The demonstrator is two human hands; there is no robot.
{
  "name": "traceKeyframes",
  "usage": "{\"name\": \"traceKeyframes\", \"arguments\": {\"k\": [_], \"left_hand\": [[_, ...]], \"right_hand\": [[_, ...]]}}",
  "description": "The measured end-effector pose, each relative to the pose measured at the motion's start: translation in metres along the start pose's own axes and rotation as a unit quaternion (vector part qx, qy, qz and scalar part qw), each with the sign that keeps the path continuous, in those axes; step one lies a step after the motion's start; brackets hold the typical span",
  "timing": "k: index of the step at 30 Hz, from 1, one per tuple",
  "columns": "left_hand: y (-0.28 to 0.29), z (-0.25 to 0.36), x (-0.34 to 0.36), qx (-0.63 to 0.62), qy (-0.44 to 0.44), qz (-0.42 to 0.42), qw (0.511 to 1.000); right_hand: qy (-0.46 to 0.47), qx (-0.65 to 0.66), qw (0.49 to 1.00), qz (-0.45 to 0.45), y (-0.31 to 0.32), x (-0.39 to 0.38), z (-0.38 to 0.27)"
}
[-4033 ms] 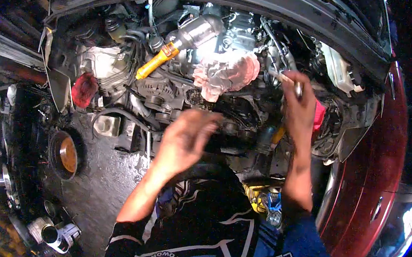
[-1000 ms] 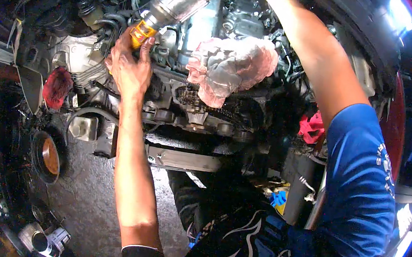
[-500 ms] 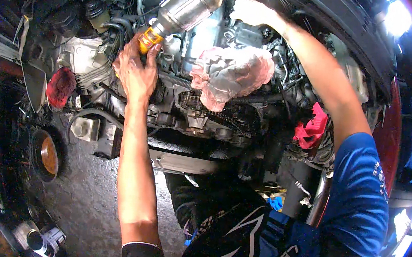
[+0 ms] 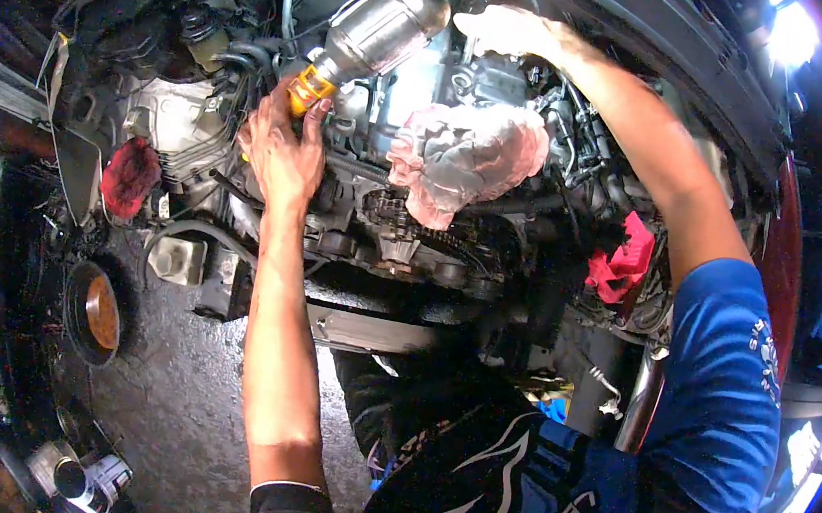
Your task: The person cleans a small component with a cloth, then places it and a spark plug into the engine before wiping the engine area.
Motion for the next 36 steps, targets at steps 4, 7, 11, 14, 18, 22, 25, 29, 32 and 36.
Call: {"name": "traceKeyframes", "arguments": {"k": [4,7,11,14,18,22,25,29,32,36], "left_hand": [[0.001,-0.008,0.001,-0.007,0.009,-0.013,1.000],[0.002,-0.012,0.000,-0.002,-0.001,0.022,1.000],[-0.005,-0.005,0.000,0.009,0.005,0.003,1.000],[-0.001,-0.015,0.002,0.026,0.020,-0.012,0.999],[-0.001,-0.008,0.002,0.029,-0.004,-0.002,1.000],[0.001,-0.004,0.003,0.028,-0.022,0.008,0.999],[-0.002,-0.001,0.003,0.002,0.022,-0.045,0.999],[0.005,-0.022,0.002,0.030,0.025,-0.023,0.999],[-0.004,0.000,0.003,0.023,-0.002,-0.023,0.999],[0.000,-0.004,0.003,0.009,0.009,-0.036,0.999]], "right_hand": [[0.217,-0.277,0.932,0.084,-0.003,0.008,-0.008],[0.099,-0.392,0.912,0.072,-0.008,0.015,-0.028],[0.254,-0.186,0.947,0.066,0.001,0.015,0.010],[0.207,-0.287,0.932,0.075,0.002,0.013,-0.022],[0.181,-0.300,0.934,0.060,0.003,0.005,-0.023],[0.416,0.031,0.902,0.109,0.006,-0.008,-0.016],[0.325,-0.371,0.861,0.121,0.005,0.006,-0.001],[0.181,-0.205,0.961,0.032,-0.004,0.027,-0.041],[0.215,0.104,0.971,-0.016,0.003,0.019,0.026],[0.239,0.005,0.970,0.039,-0.016,0.043,0.025]]}}
Point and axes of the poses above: each hand's wrist, its own x-axis towards the middle knuckle, its own y-axis out of the back of the hand, z = x × y, the point moved 3 cm from there along x, towards the middle knuckle, and after that the axes turned 12 degrees about y, right-handed, at the moved point
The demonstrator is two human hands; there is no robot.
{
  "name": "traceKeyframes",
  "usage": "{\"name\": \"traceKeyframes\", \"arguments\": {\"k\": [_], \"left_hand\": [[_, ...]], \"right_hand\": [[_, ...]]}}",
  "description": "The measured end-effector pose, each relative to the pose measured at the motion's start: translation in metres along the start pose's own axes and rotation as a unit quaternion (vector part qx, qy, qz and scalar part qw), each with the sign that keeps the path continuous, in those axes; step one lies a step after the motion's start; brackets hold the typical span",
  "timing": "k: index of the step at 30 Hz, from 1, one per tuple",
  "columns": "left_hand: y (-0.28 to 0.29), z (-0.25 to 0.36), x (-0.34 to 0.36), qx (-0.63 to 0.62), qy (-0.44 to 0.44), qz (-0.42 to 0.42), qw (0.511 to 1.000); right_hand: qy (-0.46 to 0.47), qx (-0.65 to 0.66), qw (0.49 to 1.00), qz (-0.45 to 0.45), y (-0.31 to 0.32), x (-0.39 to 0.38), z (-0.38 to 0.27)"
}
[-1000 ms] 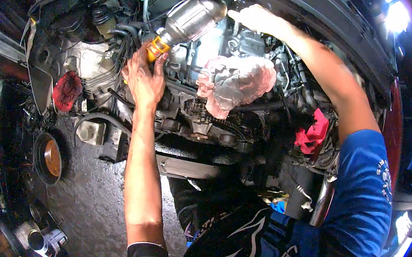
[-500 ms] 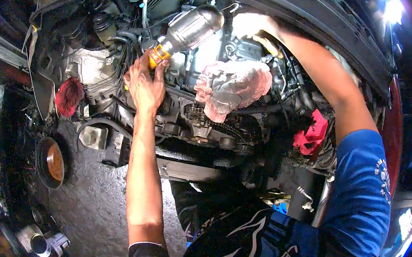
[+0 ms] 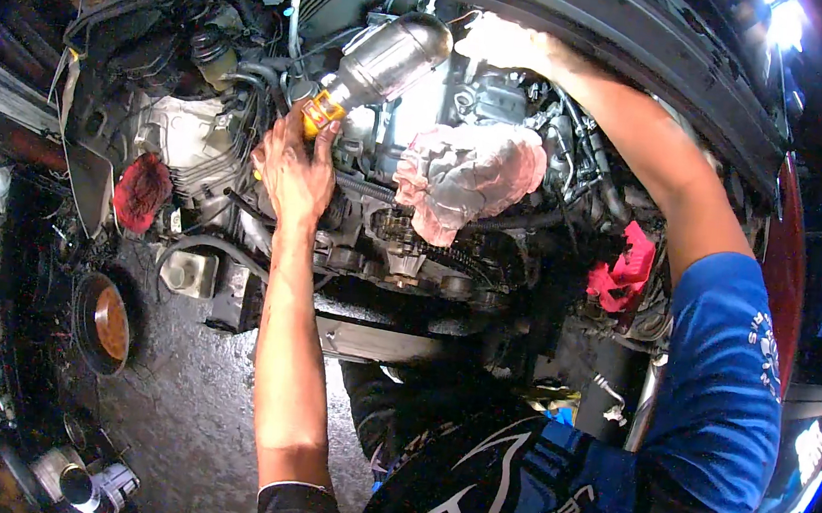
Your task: The person cleans a small component with a cloth, then places it and a spark plug into the engine before wiping the engine area.
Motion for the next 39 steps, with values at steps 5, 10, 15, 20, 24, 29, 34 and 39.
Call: {"name": "traceKeyframes", "arguments": {"k": [5,10,15,20,24,29,34,39], "left_hand": [[0.002,-0.003,-0.001,0.021,-0.022,0.042,0.999],[0.001,0.000,-0.003,0.024,-0.042,0.059,0.997],[0.009,0.007,-0.001,0.023,-0.043,0.037,0.998],[0.016,0.005,0.003,0.042,-0.042,-0.005,0.998],[0.024,0.036,-0.010,0.004,-0.110,0.088,0.990],[0.022,0.110,-0.073,-0.094,-0.161,-0.156,0.970],[0.027,0.133,-0.081,-0.059,-0.197,-0.176,0.963],[0.097,0.072,-0.067,-0.163,-0.006,0.060,0.985]], "right_hand": [[-0.237,0.064,0.949,-0.200,0.010,0.009,-0.019],[-0.041,-0.111,0.990,-0.079,0.008,0.005,-0.019],[-0.070,-0.015,0.997,0.007,0.014,-0.019,-0.025],[-0.122,-0.097,0.988,-0.015,0.019,-0.046,-0.028],[-0.008,-0.096,0.985,0.141,0.005,-0.096,-0.037],[-0.142,-0.051,0.988,0.031,0.012,-0.100,-0.117],[-0.058,-0.176,0.975,0.127,0.011,-0.124,-0.121],[-0.124,-0.135,0.981,0.062,0.019,-0.111,-0.164]]}}
Point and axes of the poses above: each hand's wrist, its own x-axis towards the middle knuckle, its own y-axis out of the back of the hand, z = x × y, the point moved 3 cm from there along x, towards the middle knuckle, and after that the axes turned 12 degrees about y, right-handed, at the moved point
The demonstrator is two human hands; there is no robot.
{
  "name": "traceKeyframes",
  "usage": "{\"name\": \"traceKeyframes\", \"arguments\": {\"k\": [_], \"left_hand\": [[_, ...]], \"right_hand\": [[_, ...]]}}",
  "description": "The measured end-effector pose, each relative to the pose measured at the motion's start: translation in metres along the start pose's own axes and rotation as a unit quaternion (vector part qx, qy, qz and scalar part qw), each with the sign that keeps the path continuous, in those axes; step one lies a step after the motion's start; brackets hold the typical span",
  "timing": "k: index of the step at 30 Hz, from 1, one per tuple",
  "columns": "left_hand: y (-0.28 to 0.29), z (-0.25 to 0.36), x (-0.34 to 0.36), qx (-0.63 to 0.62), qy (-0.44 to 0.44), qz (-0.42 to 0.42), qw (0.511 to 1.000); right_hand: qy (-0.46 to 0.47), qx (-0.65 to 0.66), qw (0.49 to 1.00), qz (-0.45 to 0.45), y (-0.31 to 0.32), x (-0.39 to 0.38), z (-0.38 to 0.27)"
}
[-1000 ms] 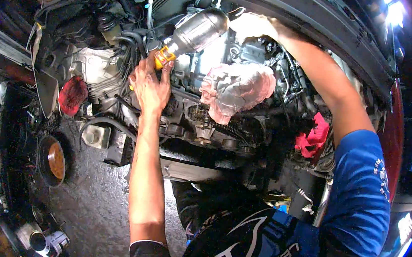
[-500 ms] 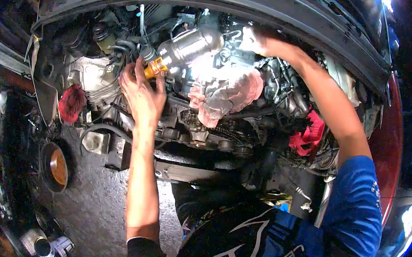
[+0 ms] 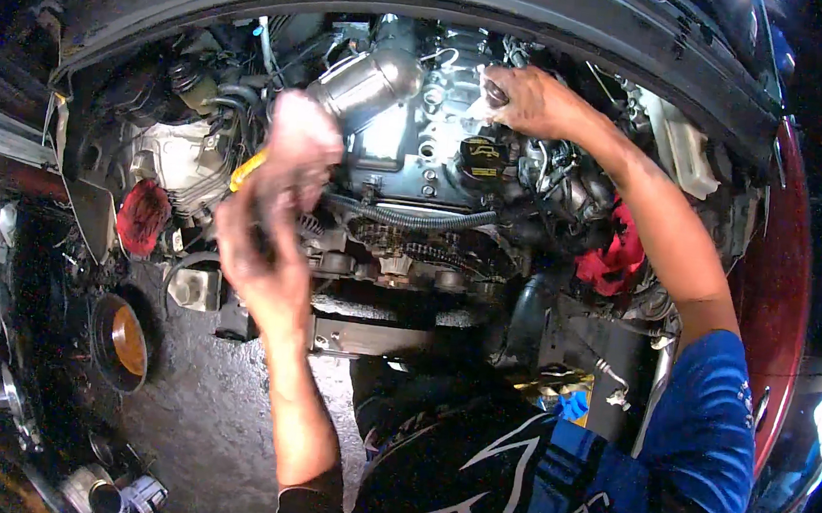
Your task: The person cleans a small component with a cloth, then places it and a spark plug into the engine before wiping the engine area.
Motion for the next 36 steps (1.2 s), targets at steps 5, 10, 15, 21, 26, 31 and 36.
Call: {"name": "traceKeyframes", "arguments": {"k": [5,10,15,21,26,31,36], "left_hand": [[0.026,-0.044,-0.023,0.040,0.041,0.017,0.998],[0.031,-0.064,-0.069,0.059,0.105,-0.003,0.993],[0.033,-0.067,-0.097,0.038,0.142,-0.022,0.989],[0.034,-0.069,-0.100,0.025,0.156,-0.040,0.987],[0.031,-0.069,-0.094,0.021,0.169,-0.053,0.984],[0.026,-0.064,-0.092,0.032,0.155,-0.054,0.986],[0.021,-0.063,-0.093,-0.006,0.146,-0.072,0.987]], "right_hand": [[0.040,0.023,0.999,0.002,-0.036,0.026,0.017],[0.079,0.011,0.996,0.042,-0.074,0.052,0.038],[0.177,0.046,0.982,-0.049,-0.079,0.068,0.042],[0.130,-0.020,0.990,-0.053,-0.058,0.062,0.032],[0.026,0.140,0.980,-0.137,-0.051,0.074,0.005],[0.185,0.107,0.975,-0.059,-0.054,0.070,0.025],[0.213,0.127,0.966,-0.075,-0.059,0.077,0.034]]}}
Point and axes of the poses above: each hand's wrist, its own x-axis towards the middle knuckle, its own y-axis out of the back of the hand, z = x × y, the point moved 3 cm from there along x, towards the middle knuckle, and after that the axes turned 12 degrees about y, right-handed, at the moved point
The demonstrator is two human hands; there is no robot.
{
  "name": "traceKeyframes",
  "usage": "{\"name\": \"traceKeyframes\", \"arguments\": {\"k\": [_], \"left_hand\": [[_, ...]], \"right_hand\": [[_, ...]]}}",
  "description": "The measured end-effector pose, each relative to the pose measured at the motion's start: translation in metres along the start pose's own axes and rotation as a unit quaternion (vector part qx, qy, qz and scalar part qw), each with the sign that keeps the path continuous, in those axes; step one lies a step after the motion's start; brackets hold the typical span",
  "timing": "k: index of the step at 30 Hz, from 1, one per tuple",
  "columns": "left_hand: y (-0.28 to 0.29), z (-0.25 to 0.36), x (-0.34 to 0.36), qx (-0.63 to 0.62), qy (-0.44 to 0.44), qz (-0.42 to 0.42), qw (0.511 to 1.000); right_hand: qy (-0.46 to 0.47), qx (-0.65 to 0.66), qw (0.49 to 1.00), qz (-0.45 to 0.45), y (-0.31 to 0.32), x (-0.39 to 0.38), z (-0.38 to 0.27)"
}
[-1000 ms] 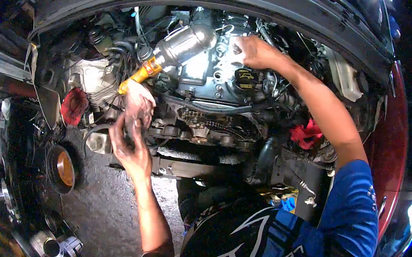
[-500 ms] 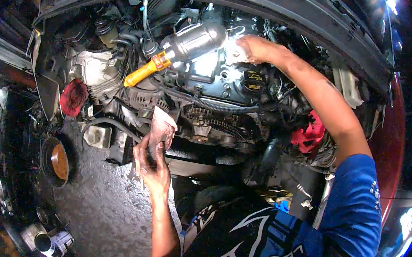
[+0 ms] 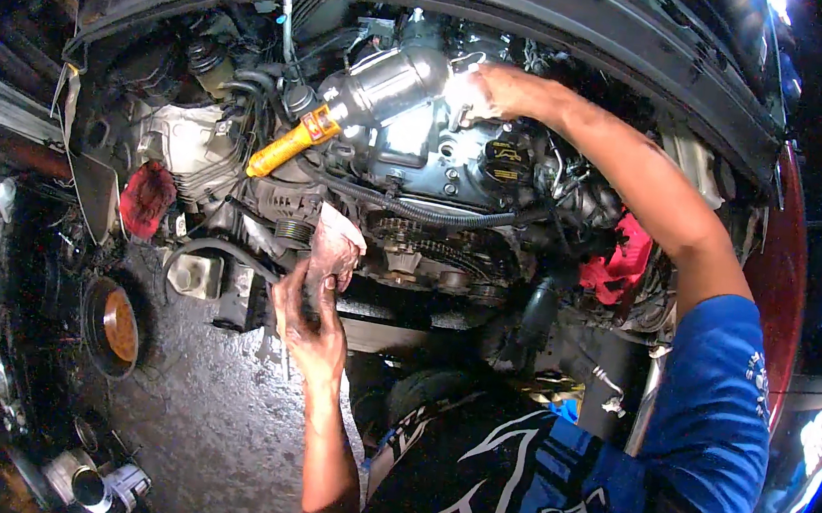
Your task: The person cleans a small component with a cloth, then places it and a spark plug into the engine before wiping the engine area.
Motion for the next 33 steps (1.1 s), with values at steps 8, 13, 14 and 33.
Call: {"name": "traceKeyframes", "arguments": {"k": [8,13,14,33], "left_hand": [[0.001,-0.009,-0.001,0.015,0.022,0.001,1.000],[-0.005,-0.007,-0.003,0.004,-0.004,-0.014,1.000],[-0.002,-0.005,-0.004,-0.005,-0.007,-0.013,1.000],[0.001,0.011,0.102,0.208,-0.181,0.074,0.958]], "right_hand": [[-0.049,-0.076,0.995,-0.046,0.010,-0.005,-0.025],[-0.098,-0.064,0.993,-0.031,-0.011,-0.029,0.029],[0.046,-0.065,0.997,0.014,-0.015,-0.034,0.040],[-0.338,0.019,0.939,-0.062,0.007,0.014,-0.146]]}}
Point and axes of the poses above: each hand's wrist, its own x-axis towards the middle knuckle, its own y-axis out of the back of the hand, z = x × y, the point moved 3 cm from there along x, towards the middle knuckle, and after that the axes turned 12 degrees about y, right-handed, at the moved point
